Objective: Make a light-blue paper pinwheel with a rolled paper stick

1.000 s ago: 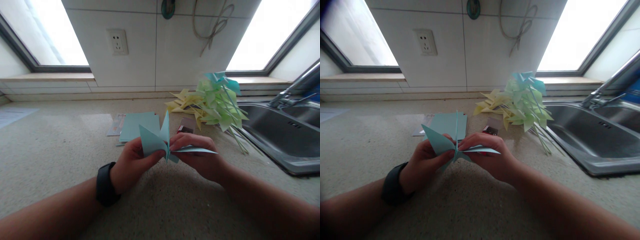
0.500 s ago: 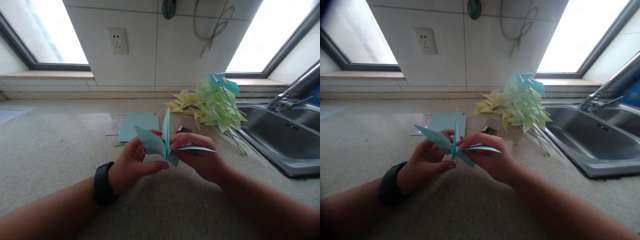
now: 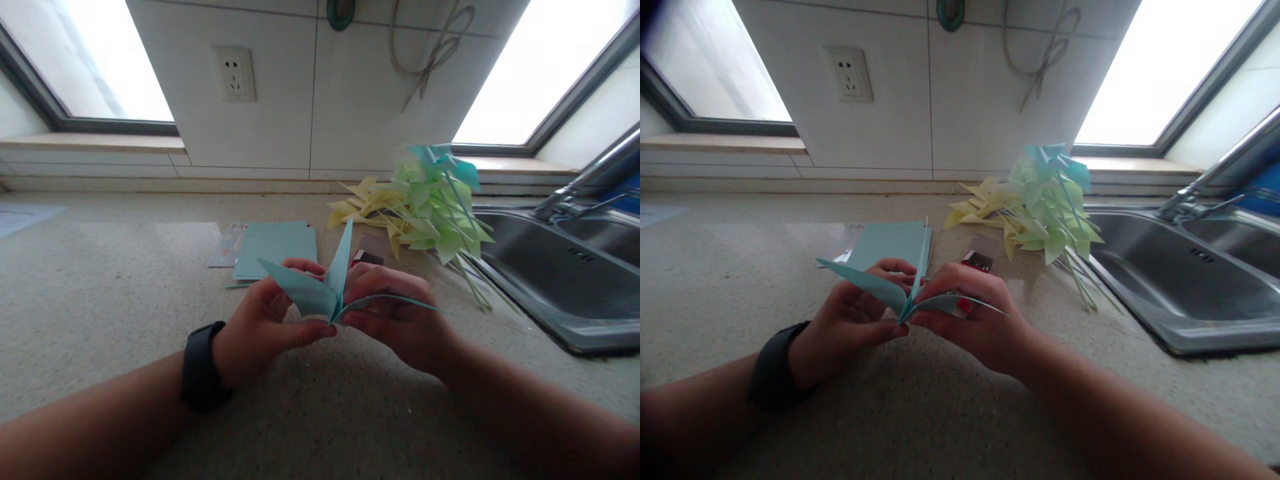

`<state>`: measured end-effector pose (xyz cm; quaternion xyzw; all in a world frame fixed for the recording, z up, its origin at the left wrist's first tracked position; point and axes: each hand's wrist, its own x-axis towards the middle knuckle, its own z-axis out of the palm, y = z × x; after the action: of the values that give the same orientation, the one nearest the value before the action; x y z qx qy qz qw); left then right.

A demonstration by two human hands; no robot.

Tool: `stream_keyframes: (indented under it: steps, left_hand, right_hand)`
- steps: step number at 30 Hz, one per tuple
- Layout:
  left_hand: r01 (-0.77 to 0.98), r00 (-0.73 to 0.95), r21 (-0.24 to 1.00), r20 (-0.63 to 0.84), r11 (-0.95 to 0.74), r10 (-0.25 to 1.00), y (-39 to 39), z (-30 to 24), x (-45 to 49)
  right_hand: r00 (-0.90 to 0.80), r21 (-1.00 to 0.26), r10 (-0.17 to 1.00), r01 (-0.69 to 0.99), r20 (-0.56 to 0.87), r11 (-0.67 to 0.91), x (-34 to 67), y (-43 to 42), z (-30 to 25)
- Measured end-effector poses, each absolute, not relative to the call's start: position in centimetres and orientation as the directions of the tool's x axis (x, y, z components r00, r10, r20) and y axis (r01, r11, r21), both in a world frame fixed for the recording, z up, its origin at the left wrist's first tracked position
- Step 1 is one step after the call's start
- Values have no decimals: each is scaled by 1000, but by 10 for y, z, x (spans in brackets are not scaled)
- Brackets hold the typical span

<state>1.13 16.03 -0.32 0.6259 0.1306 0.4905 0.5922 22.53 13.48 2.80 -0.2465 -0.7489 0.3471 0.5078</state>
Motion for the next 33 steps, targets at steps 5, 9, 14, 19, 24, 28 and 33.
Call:
stream_keyframes:
  steps: [5, 9, 14, 19, 24, 28, 33]
  left_hand:
    - [-411, 490, 865, 475, -286, 731, 161, -2, 12]
    - [-390, 478, 864, 486, -319, 732, 160, 2, 12]
    - [-352, 498, 870, 486, -345, 718, 157, 13, 11]
    - [-332, 486, 873, 483, -357, 729, 153, 16, 12]
    - [-320, 462, 864, 500, -389, 732, 154, 13, 11]
    - [-310, 444, 850, 526, -426, 725, 154, 15, 13]
    - [-300, 464, 843, 538, -446, 704, 152, 17, 11]
  right_hand:
    - [-364, -723, 691, 67, 624, 688, 224, 133, 33]
    - [-347, -698, 682, 99, 643, 709, 223, 133, 35]
    - [-329, -717, 697, 80, 637, 692, 221, 133, 34]
    - [-326, -730, 703, 52, 632, 681, 220, 133, 34]
    - [-338, -720, 692, 60, 637, 692, 221, 133, 34]
    - [-347, -725, 696, 62, 629, 686, 223, 133, 33]
    - [-340, -712, 691, 82, 638, 698, 223, 133, 32]
